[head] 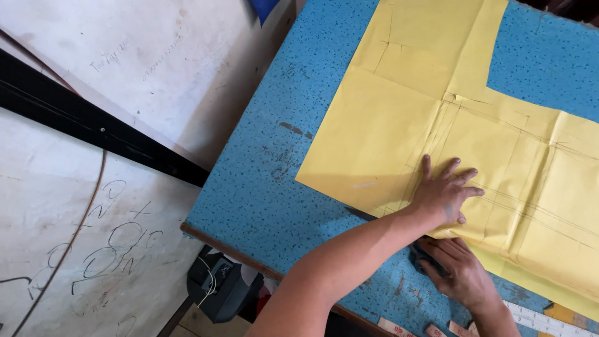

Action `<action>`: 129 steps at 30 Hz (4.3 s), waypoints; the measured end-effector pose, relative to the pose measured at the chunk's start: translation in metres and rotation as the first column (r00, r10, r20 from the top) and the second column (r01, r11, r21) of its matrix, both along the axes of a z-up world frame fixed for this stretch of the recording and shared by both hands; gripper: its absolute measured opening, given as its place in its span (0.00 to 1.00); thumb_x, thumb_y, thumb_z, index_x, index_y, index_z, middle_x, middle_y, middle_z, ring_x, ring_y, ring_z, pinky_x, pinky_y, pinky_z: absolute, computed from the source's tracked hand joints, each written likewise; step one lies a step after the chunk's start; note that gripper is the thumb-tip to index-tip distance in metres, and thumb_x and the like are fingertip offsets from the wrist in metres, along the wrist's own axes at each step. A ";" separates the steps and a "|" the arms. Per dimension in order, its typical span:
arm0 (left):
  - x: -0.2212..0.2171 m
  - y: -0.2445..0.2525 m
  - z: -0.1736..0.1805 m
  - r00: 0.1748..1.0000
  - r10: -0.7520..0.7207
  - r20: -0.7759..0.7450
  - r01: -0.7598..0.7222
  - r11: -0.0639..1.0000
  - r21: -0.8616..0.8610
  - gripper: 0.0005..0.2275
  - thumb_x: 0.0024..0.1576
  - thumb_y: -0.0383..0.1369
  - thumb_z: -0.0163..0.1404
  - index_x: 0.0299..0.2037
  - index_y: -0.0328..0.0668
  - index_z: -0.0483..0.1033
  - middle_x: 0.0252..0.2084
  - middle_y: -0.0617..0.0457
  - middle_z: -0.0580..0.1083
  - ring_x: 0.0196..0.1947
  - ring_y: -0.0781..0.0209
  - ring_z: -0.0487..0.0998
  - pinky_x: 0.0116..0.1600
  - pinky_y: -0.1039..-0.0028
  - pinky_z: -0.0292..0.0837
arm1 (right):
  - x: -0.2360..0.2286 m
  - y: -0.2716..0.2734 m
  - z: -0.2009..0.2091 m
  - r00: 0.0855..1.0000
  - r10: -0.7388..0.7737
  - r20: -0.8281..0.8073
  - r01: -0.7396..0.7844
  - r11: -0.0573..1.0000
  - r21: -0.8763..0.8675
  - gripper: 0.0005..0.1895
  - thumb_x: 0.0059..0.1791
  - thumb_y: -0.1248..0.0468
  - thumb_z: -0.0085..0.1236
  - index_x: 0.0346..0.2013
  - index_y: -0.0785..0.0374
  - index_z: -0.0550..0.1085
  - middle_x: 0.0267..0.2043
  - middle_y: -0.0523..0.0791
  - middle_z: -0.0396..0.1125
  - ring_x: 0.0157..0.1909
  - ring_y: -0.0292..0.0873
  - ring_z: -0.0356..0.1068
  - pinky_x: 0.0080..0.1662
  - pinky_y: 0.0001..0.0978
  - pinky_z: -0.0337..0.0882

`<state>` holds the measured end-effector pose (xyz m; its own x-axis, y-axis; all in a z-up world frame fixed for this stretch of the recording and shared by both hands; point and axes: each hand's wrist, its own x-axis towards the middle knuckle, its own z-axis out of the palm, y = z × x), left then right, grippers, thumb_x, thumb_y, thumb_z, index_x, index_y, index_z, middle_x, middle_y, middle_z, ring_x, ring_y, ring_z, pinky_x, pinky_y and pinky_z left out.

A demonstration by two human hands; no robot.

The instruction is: The person uses shears to cut a large yellow paper pattern along drawn lines on a blue table. They also use a ruler and a pen to draw additional lines on the pattern before continuing to cut.

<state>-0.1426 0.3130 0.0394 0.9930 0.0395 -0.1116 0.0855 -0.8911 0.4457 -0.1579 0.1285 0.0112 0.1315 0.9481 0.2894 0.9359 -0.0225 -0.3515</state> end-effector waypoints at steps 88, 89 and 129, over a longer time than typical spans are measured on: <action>-0.125 0.164 -0.028 0.858 -0.132 0.496 0.316 0.897 -0.308 0.21 0.63 0.48 0.44 0.54 0.41 0.77 0.57 0.49 0.78 0.64 0.50 0.74 0.70 0.51 0.53 | -0.191 0.105 0.012 -0.377 -0.365 -0.851 0.740 0.433 -0.514 0.14 0.52 0.61 0.58 0.44 0.71 0.74 0.23 0.52 0.68 0.23 0.43 0.61 0.25 0.31 0.55; -0.116 0.169 -0.029 0.863 -0.128 0.489 0.294 0.914 -0.280 0.19 0.65 0.46 0.42 0.55 0.43 0.76 0.56 0.49 0.78 0.61 0.51 0.76 0.69 0.50 0.58 | -0.191 0.102 0.007 -0.347 -0.342 -0.873 0.751 0.457 -0.477 0.13 0.51 0.62 0.58 0.43 0.71 0.74 0.23 0.52 0.69 0.22 0.42 0.62 0.24 0.30 0.56; -0.075 0.205 -0.043 0.818 -0.062 0.572 0.076 0.997 -0.001 0.15 0.67 0.39 0.41 0.57 0.46 0.77 0.63 0.54 0.74 0.65 0.55 0.69 0.64 0.52 0.54 | -0.083 0.183 0.024 -0.271 -0.254 -0.928 0.844 0.400 -0.356 0.07 0.53 0.64 0.57 0.39 0.67 0.74 0.22 0.46 0.65 0.19 0.37 0.58 0.23 0.28 0.56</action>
<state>-0.2174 0.5175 -0.0032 0.8789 -0.0267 0.4762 -0.2518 -0.8740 0.4156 -0.2410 0.3113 0.0352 0.8986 0.0912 -0.4293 -0.4354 0.0623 -0.8981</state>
